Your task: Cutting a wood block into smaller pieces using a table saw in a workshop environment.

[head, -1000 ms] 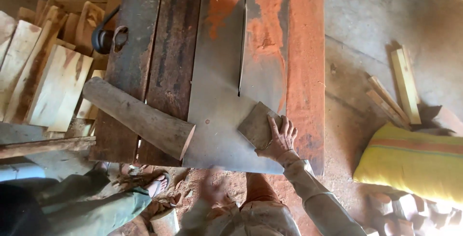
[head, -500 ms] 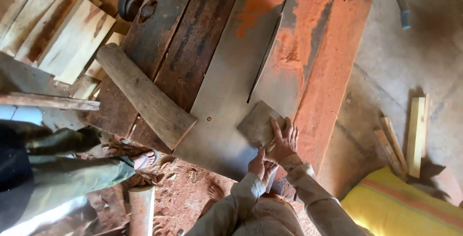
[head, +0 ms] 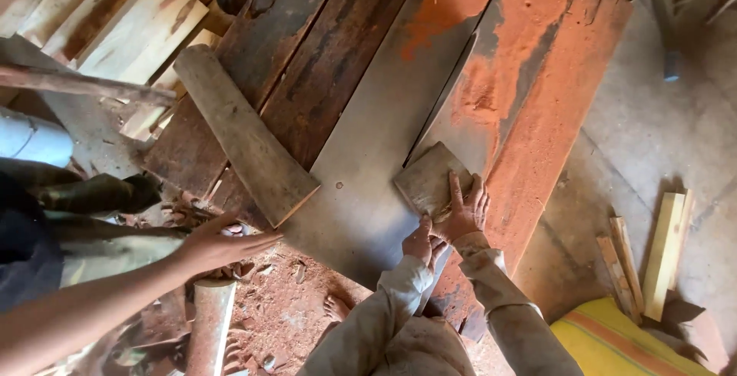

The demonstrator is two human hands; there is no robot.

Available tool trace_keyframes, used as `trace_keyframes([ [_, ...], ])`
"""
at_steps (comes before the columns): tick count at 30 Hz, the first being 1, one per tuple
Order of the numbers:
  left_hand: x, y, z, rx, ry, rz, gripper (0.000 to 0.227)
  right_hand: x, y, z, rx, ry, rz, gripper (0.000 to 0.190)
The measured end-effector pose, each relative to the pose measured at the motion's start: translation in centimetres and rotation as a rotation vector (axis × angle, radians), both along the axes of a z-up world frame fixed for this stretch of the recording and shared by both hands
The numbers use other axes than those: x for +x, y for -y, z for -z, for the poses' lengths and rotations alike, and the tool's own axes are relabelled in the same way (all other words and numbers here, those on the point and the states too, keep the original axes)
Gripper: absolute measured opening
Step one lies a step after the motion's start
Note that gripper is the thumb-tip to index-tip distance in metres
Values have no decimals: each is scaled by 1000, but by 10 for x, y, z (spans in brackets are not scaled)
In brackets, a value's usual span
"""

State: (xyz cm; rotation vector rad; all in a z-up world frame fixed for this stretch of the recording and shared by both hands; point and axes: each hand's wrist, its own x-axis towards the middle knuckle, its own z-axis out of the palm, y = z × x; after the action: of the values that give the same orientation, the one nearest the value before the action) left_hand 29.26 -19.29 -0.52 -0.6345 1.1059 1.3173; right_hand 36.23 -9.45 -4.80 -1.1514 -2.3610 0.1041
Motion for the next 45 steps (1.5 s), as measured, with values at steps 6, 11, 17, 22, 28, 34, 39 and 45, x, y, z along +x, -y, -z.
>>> trace_keyframes([
  [6, 15, -8, 59, 14, -8, -49, 70, -3, -12, -1, -24, -1, -8, 132],
  [11, 9, -17, 34, 20, -38, -63, 75, -11, -16, -21, -16, -18, -12, 133],
  [17, 11, -21, 51, 27, -54, -74, 77, -15, -22, -27, -9, -21, -14, 133],
  [22, 14, -27, 63, 0, -73, -89, 79, -10, -25, -15, -7, -21, -10, 132],
  [28, 21, -30, 91, 14, -88, -64, 78, -7, -33, -2, 4, -7, 14, 132],
  [34, 29, -33, 119, 11, -103, -114, 74, -10, -35, 0, 46, 21, 20, 127],
  [39, 22, -37, 93, 17, -134, -122, 71, -13, -36, -2, 104, 1, 19, 122],
  [45, 23, -42, 98, -7, -144, -128, 67, -12, -39, 12, 62, 25, 59, 127],
])
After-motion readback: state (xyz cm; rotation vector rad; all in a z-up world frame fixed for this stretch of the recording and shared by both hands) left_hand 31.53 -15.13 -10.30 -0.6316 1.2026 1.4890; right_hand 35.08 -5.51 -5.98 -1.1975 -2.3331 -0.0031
